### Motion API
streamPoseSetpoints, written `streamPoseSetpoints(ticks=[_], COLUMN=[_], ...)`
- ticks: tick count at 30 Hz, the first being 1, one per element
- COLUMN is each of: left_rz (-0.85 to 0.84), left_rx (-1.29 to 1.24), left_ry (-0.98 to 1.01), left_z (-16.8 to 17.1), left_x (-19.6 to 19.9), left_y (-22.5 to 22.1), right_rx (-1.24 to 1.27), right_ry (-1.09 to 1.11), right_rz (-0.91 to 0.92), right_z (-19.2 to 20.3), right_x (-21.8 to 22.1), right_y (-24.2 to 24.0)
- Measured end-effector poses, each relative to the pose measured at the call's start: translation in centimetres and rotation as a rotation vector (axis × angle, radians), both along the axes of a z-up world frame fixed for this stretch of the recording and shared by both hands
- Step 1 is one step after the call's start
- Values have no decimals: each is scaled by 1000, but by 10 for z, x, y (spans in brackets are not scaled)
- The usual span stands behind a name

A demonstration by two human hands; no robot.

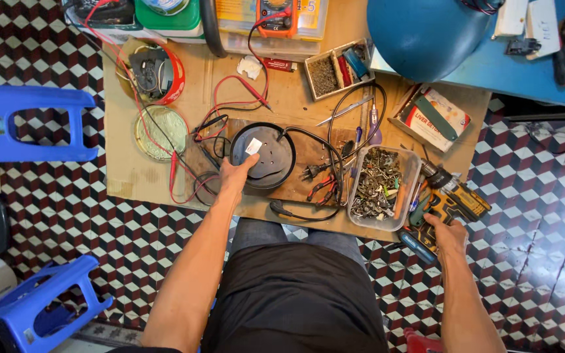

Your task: The person assembles a black circular appliance base, attaches a central component, and uses a cordless drill to secure a white rectangular module with screws. They then connect a power cord and handle a stainless steel kettle.

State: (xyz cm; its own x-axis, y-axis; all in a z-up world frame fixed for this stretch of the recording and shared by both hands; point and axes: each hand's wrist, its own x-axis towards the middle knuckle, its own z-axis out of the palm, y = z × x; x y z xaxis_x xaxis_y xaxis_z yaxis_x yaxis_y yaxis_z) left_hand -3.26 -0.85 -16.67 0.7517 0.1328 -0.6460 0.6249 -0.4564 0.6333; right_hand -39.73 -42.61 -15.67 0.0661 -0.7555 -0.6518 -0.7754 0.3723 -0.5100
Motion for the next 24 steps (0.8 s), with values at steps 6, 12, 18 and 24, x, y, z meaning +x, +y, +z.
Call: streamPoseSetpoints(ticks=[6,12,18,24], left_rz=[-5,-159,-287,-294], left_rx=[-194,-434,-541,-522], left_ry=[119,271,262,198], left_z=[12,34,24,24], left_x=[4,17,24,30], left_y=[9,16,27,26], right_rx=[41,-376,-381,-174], right_ry=[-438,-415,-632,-698], right_rz=[-226,-123,-151,-153], right_z=[41,148,232,261], right_x=[6,-14,0,87], right_y=[39,105,160,210])
